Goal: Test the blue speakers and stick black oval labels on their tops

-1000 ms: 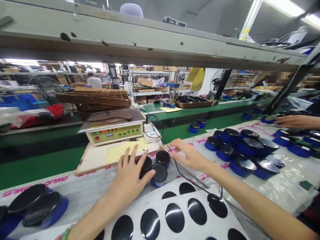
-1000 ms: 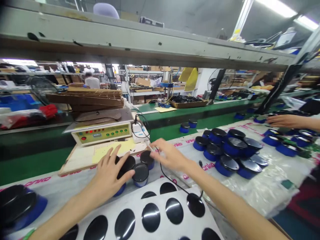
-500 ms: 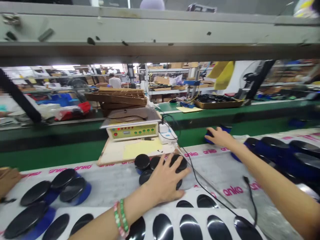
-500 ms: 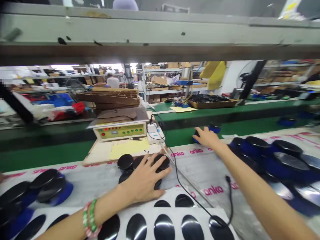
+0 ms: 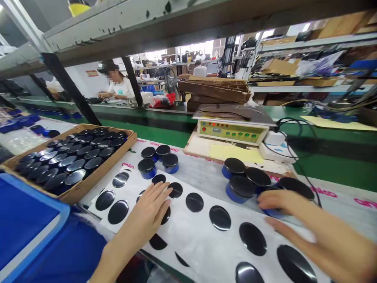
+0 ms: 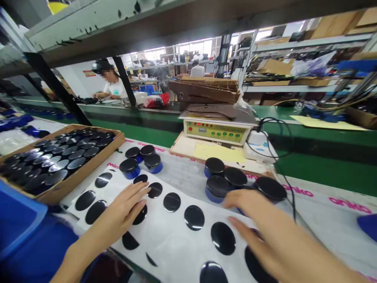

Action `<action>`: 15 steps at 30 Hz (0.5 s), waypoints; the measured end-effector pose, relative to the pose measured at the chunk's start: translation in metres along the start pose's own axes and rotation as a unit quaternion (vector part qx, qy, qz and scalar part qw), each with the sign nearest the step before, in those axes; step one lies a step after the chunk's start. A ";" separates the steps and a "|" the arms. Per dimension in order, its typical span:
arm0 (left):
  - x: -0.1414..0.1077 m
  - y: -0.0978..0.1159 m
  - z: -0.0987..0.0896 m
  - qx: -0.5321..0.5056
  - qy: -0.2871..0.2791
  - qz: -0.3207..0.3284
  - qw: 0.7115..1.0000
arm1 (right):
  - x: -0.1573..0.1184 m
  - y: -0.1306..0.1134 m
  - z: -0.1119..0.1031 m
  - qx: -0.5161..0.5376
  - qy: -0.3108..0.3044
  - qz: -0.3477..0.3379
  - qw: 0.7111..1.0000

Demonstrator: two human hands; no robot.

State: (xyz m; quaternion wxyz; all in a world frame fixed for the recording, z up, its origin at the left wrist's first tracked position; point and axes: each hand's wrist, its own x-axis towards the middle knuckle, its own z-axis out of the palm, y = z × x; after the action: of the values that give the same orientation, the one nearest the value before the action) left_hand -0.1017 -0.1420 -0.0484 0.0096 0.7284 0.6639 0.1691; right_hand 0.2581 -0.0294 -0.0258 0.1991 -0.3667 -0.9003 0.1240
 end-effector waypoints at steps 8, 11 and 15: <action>-0.012 -0.004 0.039 0.082 -0.004 0.022 0.996 | 0.119 -0.099 0.059 0.058 -0.236 -0.196 0.950; -0.012 -0.009 0.044 0.117 0.022 0.038 0.992 | 0.133 -0.095 0.061 0.057 -0.247 -0.204 0.946; -0.012 -0.012 0.046 0.137 0.038 0.048 0.989 | 0.135 -0.103 0.054 0.000 -0.235 -0.246 0.941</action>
State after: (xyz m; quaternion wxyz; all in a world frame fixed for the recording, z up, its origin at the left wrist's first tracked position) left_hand -0.1017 -0.1427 -0.0979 -0.1238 0.7469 0.6450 0.1039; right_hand 0.0828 -0.0096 0.0000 0.0064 -0.0947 -0.9836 0.1537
